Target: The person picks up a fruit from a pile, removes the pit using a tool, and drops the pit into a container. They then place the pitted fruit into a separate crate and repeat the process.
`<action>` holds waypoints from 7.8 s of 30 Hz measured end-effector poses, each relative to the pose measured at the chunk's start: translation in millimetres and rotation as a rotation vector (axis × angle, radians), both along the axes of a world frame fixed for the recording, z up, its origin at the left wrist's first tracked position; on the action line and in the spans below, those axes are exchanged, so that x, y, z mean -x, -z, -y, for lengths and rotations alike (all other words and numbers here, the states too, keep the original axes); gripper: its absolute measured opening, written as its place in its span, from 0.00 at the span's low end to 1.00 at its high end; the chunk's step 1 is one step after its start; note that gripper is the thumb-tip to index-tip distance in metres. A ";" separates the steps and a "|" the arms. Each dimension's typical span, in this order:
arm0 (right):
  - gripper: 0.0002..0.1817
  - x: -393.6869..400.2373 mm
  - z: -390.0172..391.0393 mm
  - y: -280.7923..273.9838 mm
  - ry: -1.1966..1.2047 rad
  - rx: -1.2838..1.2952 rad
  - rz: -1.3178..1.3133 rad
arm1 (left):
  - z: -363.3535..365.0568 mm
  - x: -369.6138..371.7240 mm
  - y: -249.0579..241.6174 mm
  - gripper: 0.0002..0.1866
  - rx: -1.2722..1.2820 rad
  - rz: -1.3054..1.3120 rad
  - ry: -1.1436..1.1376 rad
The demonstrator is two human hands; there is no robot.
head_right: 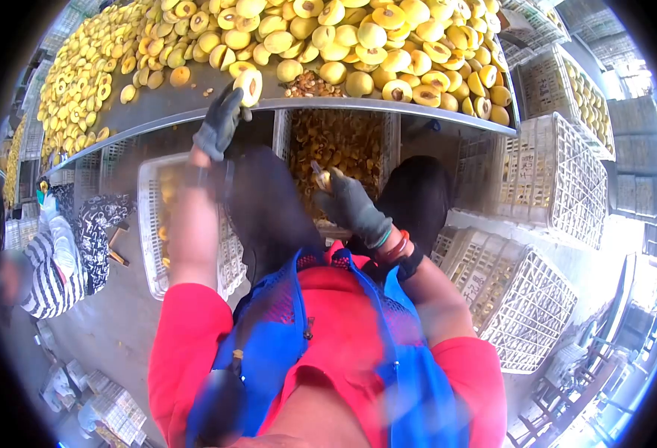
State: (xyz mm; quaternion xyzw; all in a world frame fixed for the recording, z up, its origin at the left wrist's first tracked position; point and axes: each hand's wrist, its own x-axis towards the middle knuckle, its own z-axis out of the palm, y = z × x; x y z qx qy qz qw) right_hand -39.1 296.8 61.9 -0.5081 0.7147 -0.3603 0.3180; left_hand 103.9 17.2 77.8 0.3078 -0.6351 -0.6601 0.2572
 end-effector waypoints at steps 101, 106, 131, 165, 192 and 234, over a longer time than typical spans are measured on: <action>0.13 -25.8 1.8 -31.1 -0.057 0.145 0.201 | 28.6 -90.2 34.0 0.34 0.876 0.752 -0.721; 0.13 -19.8 -0.1 -47.6 -0.040 -0.039 0.160 | 79.5 7.6 24.2 0.37 0.672 1.113 -0.483; 0.16 -26.4 30.2 -65.1 0.048 0.218 -0.146 | -152.4 10.9 -13.3 0.26 0.246 -0.255 -0.303; 0.10 -12.7 -12.1 -60.0 -0.079 0.096 0.231 | -117.4 -50.8 6.5 0.23 0.469 -0.065 -0.652; 0.15 15.3 -14.4 6.8 0.072 -0.105 -0.146 | 43.1 136.8 48.6 0.40 0.684 1.120 -0.052; 0.09 -10.0 2.2 -89.9 0.030 0.155 0.584 | -171.4 42.8 -29.8 0.34 0.558 -0.331 -0.289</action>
